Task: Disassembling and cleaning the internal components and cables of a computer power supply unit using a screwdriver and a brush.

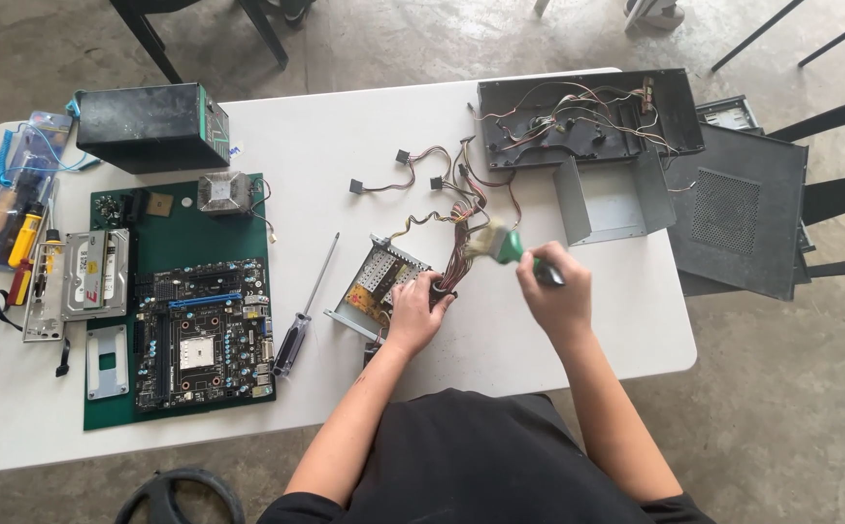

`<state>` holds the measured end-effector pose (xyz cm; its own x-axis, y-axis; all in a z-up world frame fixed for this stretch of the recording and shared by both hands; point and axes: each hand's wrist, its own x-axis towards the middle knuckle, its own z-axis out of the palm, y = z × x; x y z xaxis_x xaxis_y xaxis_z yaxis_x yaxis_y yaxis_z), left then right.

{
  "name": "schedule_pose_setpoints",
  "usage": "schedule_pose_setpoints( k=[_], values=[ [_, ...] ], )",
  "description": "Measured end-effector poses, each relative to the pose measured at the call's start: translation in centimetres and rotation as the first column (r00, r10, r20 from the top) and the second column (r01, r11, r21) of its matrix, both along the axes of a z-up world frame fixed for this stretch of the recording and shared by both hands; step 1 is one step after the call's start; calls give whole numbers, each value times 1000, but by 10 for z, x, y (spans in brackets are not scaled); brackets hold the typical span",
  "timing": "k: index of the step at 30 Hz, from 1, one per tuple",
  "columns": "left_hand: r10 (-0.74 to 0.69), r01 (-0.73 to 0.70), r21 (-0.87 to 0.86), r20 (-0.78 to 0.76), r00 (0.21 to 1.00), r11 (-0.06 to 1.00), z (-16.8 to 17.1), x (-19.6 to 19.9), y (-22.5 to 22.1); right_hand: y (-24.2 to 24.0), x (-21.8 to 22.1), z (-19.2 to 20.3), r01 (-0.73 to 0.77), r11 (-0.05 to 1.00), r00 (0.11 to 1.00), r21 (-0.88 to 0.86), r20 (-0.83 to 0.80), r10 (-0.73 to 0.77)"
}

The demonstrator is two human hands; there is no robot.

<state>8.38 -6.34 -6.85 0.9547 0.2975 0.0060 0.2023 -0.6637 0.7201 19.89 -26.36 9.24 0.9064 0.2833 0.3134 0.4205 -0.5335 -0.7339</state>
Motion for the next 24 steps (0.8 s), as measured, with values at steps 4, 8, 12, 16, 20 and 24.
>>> schedule_pose_setpoints(
  k=[4, 8, 12, 16, 20, 24],
  values=[
    [-6, 6, -15, 8, 1000, 1000, -3, -1, 1, -11, -17, -2, -176, 983, 977, -44, -133, 169],
    [-6, 7, -16, 28, 1000, 1000, -7, -1, 0, -32, -10, -6, -16, 1000, 997, -17, -76, 15],
    [-1, 1, -1, 17, 1000, 1000, -1, -2, 0, -35, -12, -27, -34, 899, 974, 436, -188, 128],
    [47, -48, 1, 29, 998, 999, 21, -3, -2, -31, 0, -34, -86, 975, 994, 203, -46, 97],
    [134, -134, 0, 32, 990, 991, 20, -5, 4, -23, -9, -18, -105, 974, 994, 200, 45, 98],
    [153, -154, 13, 34, 988, 988, 15, -7, 6, -20, -6, -19, -186, 982, 977, 25, 108, 182]
  ],
)
